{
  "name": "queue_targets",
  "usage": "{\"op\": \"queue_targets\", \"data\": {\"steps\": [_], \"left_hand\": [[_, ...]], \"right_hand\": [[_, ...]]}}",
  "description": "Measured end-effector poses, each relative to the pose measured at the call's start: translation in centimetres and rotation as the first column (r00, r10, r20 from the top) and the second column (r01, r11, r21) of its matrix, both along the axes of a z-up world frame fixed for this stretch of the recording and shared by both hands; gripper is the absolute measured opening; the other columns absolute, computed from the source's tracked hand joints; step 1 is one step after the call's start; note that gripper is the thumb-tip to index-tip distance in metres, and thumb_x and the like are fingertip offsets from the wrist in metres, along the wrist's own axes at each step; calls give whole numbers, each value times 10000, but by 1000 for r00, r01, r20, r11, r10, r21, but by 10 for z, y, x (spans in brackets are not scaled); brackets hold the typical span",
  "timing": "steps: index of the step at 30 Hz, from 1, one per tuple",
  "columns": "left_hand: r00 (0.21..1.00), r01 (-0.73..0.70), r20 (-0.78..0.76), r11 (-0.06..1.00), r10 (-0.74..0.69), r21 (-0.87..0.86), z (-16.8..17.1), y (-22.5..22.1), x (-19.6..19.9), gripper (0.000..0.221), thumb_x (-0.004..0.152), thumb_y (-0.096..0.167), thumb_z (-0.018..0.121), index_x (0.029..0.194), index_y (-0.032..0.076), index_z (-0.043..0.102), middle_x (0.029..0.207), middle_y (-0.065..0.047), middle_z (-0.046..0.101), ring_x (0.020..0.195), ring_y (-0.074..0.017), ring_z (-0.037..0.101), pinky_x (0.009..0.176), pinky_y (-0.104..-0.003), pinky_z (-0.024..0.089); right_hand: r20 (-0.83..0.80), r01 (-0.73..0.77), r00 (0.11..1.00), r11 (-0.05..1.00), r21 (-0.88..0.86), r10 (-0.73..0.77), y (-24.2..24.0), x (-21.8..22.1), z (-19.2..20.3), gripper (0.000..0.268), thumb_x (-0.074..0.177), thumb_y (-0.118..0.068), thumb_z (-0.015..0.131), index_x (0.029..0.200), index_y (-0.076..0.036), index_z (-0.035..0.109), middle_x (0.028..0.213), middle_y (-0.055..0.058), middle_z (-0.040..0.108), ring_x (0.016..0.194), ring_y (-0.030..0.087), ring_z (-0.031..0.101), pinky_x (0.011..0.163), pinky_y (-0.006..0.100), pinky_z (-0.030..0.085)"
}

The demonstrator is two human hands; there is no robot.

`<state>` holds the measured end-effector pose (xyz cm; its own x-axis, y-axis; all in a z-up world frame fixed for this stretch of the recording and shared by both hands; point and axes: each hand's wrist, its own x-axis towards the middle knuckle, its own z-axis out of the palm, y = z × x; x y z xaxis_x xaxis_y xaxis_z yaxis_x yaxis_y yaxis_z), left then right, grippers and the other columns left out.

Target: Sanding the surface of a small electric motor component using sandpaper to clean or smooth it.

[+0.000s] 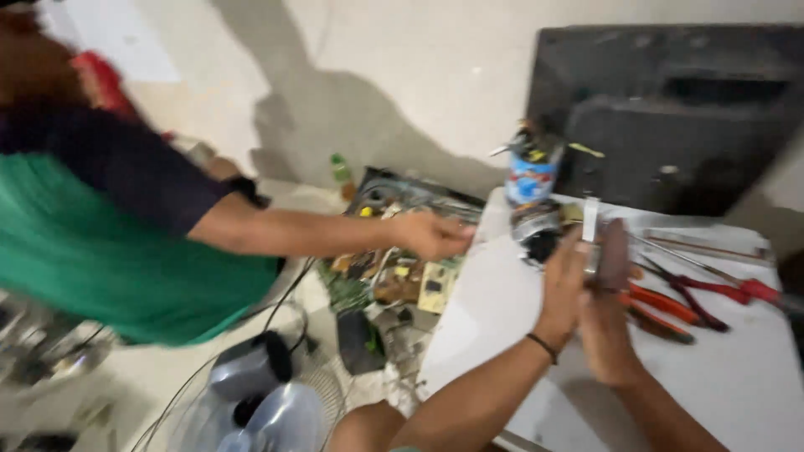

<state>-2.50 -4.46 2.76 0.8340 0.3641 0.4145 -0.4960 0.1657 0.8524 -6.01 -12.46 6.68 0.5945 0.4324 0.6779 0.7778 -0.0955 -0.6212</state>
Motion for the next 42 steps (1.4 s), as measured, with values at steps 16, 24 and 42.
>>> {"op": "queue_targets", "data": {"steps": [16,24,42], "left_hand": [[991,-20,134,990,2,138,17,-1,-15,449,1116,256,382,1509,56,466,1483,-193,510,1400,-346,458,1202,-519,308],[985,-144,105,984,134,102,5,2,3,616,942,269,691,1484,57,492,1424,-197,549,1351,-312,493,1187,-497,315],[883,-466,19,879,470,-104,-3,55,27,627,965,287,665,1510,85,431,1491,-216,441,1444,-356,341,1225,-534,170]], "right_hand": [[-161,-20,987,998,-55,11,-7,-1,35,622,1115,-341,171,1572,76,224,1659,296,178,1515,424,190,1232,590,101],[14,-40,999,999,-28,41,-5,-10,58,506,1097,-190,293,1385,198,444,1502,423,386,1447,529,298,1222,625,152],[235,350,851,173,-921,-470,-96,103,-35,734,746,-588,697,1386,-254,564,1304,62,624,1257,347,621,1005,561,508]]}}
